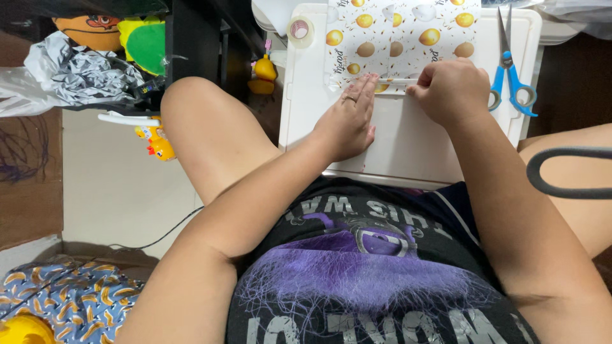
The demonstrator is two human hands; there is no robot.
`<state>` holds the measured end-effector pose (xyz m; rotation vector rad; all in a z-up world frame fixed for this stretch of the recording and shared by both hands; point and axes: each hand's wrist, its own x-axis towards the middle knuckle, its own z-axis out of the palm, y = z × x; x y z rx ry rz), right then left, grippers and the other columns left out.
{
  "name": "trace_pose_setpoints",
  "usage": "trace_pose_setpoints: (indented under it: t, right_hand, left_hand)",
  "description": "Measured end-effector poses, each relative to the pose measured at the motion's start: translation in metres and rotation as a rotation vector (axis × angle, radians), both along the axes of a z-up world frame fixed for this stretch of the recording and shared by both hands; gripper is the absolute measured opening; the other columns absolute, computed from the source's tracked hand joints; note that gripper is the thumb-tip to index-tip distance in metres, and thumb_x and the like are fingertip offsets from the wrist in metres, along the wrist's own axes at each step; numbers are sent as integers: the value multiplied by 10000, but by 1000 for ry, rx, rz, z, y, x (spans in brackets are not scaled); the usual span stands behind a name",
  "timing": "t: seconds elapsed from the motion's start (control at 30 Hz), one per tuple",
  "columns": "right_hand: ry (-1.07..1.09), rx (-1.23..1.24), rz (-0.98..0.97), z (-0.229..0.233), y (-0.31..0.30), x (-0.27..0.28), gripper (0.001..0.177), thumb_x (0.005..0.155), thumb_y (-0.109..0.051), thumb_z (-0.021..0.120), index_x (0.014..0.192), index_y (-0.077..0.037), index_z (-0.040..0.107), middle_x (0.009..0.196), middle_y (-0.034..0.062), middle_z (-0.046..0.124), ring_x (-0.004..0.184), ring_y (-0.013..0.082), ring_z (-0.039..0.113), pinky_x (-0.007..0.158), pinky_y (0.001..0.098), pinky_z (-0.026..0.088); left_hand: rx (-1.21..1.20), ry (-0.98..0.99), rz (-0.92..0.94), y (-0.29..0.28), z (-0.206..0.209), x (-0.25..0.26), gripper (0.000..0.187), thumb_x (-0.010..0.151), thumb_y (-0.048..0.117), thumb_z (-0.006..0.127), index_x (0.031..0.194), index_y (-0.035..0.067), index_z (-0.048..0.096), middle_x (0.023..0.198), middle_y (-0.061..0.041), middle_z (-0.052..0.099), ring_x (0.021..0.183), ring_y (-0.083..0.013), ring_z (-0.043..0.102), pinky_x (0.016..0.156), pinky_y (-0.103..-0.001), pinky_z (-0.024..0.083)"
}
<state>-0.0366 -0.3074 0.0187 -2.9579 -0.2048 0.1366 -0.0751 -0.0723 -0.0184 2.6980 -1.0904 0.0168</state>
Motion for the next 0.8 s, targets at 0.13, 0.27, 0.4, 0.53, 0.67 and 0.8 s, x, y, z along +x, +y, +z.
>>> trace_pose_setpoints:
  t: [0.13, 0.27, 0.4, 0.53, 0.67, 0.8]
  right_hand:
    - [-26, 14, 5, 0, 0, -2, 248, 872, -435, 814, 826, -191, 798, 817, 34, 733, 914, 278, 655, 784, 455, 474]
    - [11, 8, -12, -2, -2, -2, 258, 886, -440, 813, 829, -189, 796, 819, 39, 730, 917, 279, 651, 785, 455, 472]
    - [-38, 20, 0, -5, -2, -3, 258, 871, -442, 823, 820, -191, 792, 799, 27, 725, 916, 267, 651, 776, 447, 469]
    - [-23, 27, -8, -5, -2, -3, 258, 873, -441, 823, 819, -190, 792, 793, 24, 725, 910, 264, 650, 773, 449, 467]
    - [-46, 41, 1, -5, -3, -3, 250, 868, -436, 825, 837, -190, 795, 809, 33, 726, 915, 271, 651, 778, 451, 469]
    - [-44, 42, -5, -6, -2, -1, 245, 853, -434, 825, 832, -192, 798, 811, 29, 728, 920, 276, 653, 784, 456, 471]
  left_hand:
    - [-47, 6, 34, -3, 2, -4, 828, 885, 364, 622, 1432, -216, 401, 1610, -311, 246, 1518, -435, 253, 1238, -534, 264]
    - [-3, 47, 77, -7, 8, -8, 880, 850, 409, 623, 1442, -200, 392, 1613, -299, 237, 1514, -437, 233, 1216, -605, 259]
    - [62, 62, 118, -13, 14, -12, 851, 843, 428, 594, 1430, -163, 421, 1640, -261, 199, 1535, -426, 164, 1171, -712, 224]
    - [87, 104, 134, -14, 25, -14, 830, 862, 446, 578, 1444, -127, 431, 1673, -239, 175, 1565, -401, 125, 1167, -775, 190]
    - [126, 217, 193, -14, 35, -12, 885, 812, 469, 582, 1490, -67, 392, 1667, -176, 156, 1540, -355, 104, 1021, -877, 144]
    - [172, 162, 197, -12, 42, -12, 935, 817, 520, 563, 1522, -62, 363, 1661, -206, 172, 1546, -324, 126, 1091, -840, 100]
